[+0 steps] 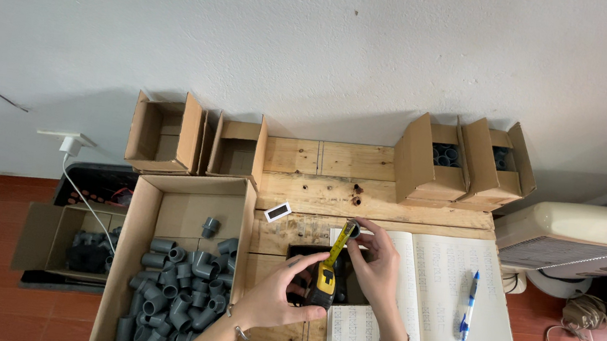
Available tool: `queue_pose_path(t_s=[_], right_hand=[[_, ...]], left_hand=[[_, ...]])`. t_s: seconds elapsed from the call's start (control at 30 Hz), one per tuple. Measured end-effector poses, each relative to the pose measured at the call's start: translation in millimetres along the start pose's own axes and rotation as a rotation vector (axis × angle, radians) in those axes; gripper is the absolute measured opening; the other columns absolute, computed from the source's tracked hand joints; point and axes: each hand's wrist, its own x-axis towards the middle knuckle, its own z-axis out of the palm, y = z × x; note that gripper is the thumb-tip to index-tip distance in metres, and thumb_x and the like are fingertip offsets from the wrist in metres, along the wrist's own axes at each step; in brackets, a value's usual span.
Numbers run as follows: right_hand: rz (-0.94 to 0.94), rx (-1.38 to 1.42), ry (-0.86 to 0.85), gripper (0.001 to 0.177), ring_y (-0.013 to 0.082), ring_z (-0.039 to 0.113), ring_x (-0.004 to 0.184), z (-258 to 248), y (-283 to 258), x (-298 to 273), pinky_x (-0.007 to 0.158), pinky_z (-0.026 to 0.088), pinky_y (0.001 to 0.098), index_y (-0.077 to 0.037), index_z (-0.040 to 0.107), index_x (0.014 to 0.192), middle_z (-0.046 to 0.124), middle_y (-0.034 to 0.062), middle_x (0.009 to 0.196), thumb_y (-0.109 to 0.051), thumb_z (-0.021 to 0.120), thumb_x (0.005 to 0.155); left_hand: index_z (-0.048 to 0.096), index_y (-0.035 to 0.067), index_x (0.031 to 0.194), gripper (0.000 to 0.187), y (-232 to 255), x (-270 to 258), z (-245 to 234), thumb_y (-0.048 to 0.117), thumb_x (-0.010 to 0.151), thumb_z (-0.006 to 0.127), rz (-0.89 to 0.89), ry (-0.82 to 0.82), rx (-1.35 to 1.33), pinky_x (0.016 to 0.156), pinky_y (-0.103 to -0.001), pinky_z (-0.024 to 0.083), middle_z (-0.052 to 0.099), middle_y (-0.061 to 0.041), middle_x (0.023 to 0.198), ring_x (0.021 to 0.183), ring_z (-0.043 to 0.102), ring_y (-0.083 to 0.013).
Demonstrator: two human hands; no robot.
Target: The person repeatedly picks up gray plastic pipe fittings from a box, measures them with a yellow tape measure, and records the measurements in a notebook. The person handles each fitting one at a time, measures its length, and writes down the result before returning the fitting to the box.
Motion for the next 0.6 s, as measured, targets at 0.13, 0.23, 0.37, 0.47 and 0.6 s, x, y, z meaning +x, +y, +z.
queue_pose_path(t_s=[0.13, 0.23, 0.37, 0.47, 0.6], right_hand=[[0.008, 0.001, 0.003, 0.038, 0.0116, 0.075, 0.088, -0.1, 3.4, 0.6, 0.081, 0.061, 0.0235, -0.011, 0.07, 0.125, 0.076, 0.0052, 0.106, -0.003, 0.071, 0.088], [0.009, -0.012, -0.01, 0.038, 0.0113, 0.075, 0.089, -0.6, 2.9, 1.4, 0.081, 0.06, 0.0233, -0.011, 0.069, 0.125, 0.076, 0.0037, 0.11, -0.004, 0.071, 0.088], [0.022, 0.012, -0.028, 0.035, 0.0108, 0.075, 0.086, -0.6, 0.1, 2.2, 0.079, 0.061, 0.023, -0.01, 0.068, 0.124, 0.078, 0.0041, 0.099, -0.007, 0.072, 0.089], [0.068, 0.019, -0.034, 0.034, 0.0109, 0.074, 0.085, -2.0, 3.5, 2.4, 0.078, 0.06, 0.0233, -0.008, 0.067, 0.124, 0.078, 0.0055, 0.094, -0.014, 0.072, 0.091], [0.063, 0.077, -0.029, 0.023, 0.0082, 0.071, 0.084, -1.9, -2.6, 2.8, 0.077, 0.058, 0.0213, -0.004, 0.069, 0.114, 0.076, 0.0022, 0.095, -0.021, 0.065, 0.098]], left_hand=[[0.04, 0.025, 0.156, 0.09, 0.0, 0.1, 0.3, 0.048, 0.076, 0.075, 0.014, -0.001, 0.004, 0.092, -0.028, 0.058, 0.054, -0.005, 0.138, 0.108, 0.06, -0.0161], [0.039, 0.027, 0.157, 0.092, 0.2, -0.7, 0.4, 0.051, 0.075, 0.075, 0.014, -0.004, -0.01, 0.092, -0.029, 0.059, 0.053, -0.006, 0.137, 0.109, 0.061, -0.0177], [0.04, 0.028, 0.155, 0.088, 6.1, -4.1, -1.0, 0.052, 0.077, 0.072, 0.035, 0.013, 0.027, 0.099, -0.033, 0.058, 0.053, -0.005, 0.141, 0.116, 0.061, -0.0192], [0.042, 0.026, 0.155, 0.087, 4.8, -3.9, -1.6, 0.05, 0.077, 0.073, 0.056, 0.017, 0.022, 0.098, -0.033, 0.058, 0.054, -0.005, 0.141, 0.116, 0.062, -0.0195], [0.043, 0.02, 0.154, 0.087, 4.1, -4.1, -1.4, 0.046, 0.077, 0.073, 0.096, 0.018, 0.024, 0.094, -0.031, 0.057, 0.057, -0.004, 0.136, 0.111, 0.063, -0.0179]])
